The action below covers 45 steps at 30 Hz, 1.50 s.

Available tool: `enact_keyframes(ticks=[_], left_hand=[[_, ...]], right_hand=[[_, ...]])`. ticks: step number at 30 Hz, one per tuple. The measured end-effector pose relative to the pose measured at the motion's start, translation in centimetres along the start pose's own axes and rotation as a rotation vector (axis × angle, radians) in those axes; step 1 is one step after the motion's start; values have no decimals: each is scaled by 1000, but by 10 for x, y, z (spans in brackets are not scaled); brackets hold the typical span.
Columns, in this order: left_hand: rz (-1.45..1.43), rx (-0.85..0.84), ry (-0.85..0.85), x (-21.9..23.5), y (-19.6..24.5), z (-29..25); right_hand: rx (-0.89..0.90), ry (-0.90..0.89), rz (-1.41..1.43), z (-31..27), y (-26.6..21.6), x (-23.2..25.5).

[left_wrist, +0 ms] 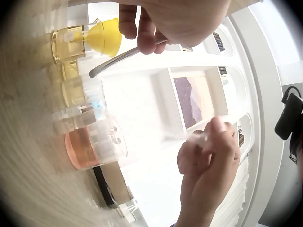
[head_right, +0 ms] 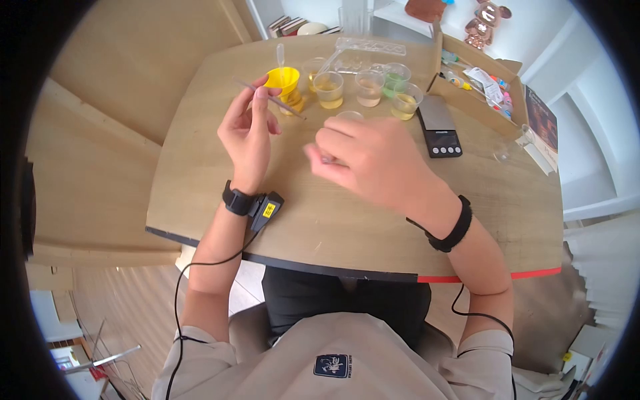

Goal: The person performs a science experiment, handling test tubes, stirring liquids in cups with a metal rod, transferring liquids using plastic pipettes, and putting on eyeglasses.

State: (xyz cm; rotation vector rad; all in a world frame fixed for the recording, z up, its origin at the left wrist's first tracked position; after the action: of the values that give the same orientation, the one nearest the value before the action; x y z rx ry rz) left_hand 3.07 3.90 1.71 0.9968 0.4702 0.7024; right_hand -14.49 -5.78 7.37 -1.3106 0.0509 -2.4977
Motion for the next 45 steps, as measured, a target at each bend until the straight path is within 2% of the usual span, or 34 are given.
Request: enact_keyframes(ticks=[4, 6, 9, 12, 16, 18, 25, 28, 36, 37, 39, 43, 45], left_hand=[[-47, 0, -12, 0, 1, 0], [-54, -4, -4, 0, 2, 0], [-64, -19, 1, 0, 0, 1], [-57, -23, 12, 0, 0, 1], [-60, -11, 0, 2, 0, 1], [-59, -14, -5, 2, 0, 2], [-55, -25, -8, 3, -2, 2], [-47, -29, -17, 4, -1, 2], [-67, -59, 16, 6, -1, 3], [-61, -56, 14, 7, -1, 4], [-52, -43, 11, 8, -3, 2], [-34, -111, 17, 6, -7, 2], [-11, -125, 31, 7, -8, 3]], right_hand=[[-32, -57, 120, -2, 3, -6], [-93, -29, 79, 0, 2, -6], [-78, -15, 49, -3, 8, -12], [-141, -17, 154, -1, 3, -8], [-98, -13, 97, -1, 4, -13], [-165, -4, 213, -1, 4, -14], [-123, -23, 161, -3, 8, -19], [-167, -20, 228, -4, 9, -20], [-204, -19, 148, 1, 9, -19], [-195, -25, 147, 6, 9, -16], [-300, -181, 61, 15, 10, -11], [-325, -196, 33, 35, 18, -8], [-366, -201, 143, 43, 22, -7]])
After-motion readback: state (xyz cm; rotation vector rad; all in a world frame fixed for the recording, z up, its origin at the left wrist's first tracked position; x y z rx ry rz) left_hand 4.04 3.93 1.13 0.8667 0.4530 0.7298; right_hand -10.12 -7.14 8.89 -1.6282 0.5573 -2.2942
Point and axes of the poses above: each hand's wrist, its own z-axis towards the middle knuckle, its own x-axis out of the back of the hand, y = z × x, the point moved 3 cm from there along z, towards the middle knuckle, and after that the axes turned 10 degrees about -y, right-handed, at the moved point
